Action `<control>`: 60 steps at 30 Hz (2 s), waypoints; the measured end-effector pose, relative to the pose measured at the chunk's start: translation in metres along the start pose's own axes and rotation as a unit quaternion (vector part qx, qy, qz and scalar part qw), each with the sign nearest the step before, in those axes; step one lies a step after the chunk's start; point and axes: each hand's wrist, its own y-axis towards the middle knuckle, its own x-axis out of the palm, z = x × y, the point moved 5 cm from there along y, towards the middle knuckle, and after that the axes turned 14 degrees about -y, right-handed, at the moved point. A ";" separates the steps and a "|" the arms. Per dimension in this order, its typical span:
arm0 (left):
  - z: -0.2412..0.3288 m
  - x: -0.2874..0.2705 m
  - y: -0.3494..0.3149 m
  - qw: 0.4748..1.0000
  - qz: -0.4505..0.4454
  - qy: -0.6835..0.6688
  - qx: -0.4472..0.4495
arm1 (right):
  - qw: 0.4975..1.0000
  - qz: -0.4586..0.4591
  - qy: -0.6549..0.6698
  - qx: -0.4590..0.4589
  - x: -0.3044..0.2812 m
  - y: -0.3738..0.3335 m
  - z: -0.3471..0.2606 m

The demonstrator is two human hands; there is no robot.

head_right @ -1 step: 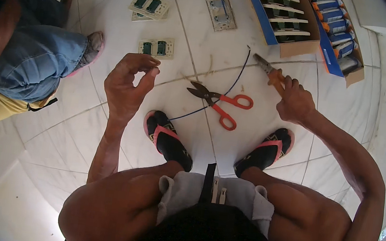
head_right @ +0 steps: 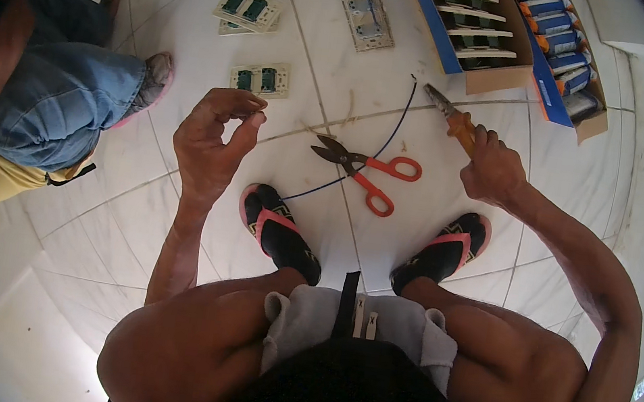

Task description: The person assembles electrical switches by picking them from a box, cutting and stripping wires with shears and pliers, and inserting the wires into the switch housing.

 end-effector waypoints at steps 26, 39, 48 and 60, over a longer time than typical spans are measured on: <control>0.006 0.005 0.000 0.985 -0.064 -0.151 -0.060 | 0.677 -0.309 0.660 -0.102 -0.146 -0.028 -0.060; -0.003 0.002 -0.004 0.973 -0.083 -0.180 -0.121 | 0.750 -0.264 0.592 -0.134 -0.168 -0.023 -0.073; -0.001 -0.001 -0.004 0.973 -0.099 -0.171 -0.122 | 0.780 -0.273 0.529 -0.194 -0.170 -0.020 -0.068; 0.001 0.000 -0.004 0.971 -0.102 -0.166 -0.142 | 0.801 -0.239 0.510 -0.201 -0.167 -0.022 -0.066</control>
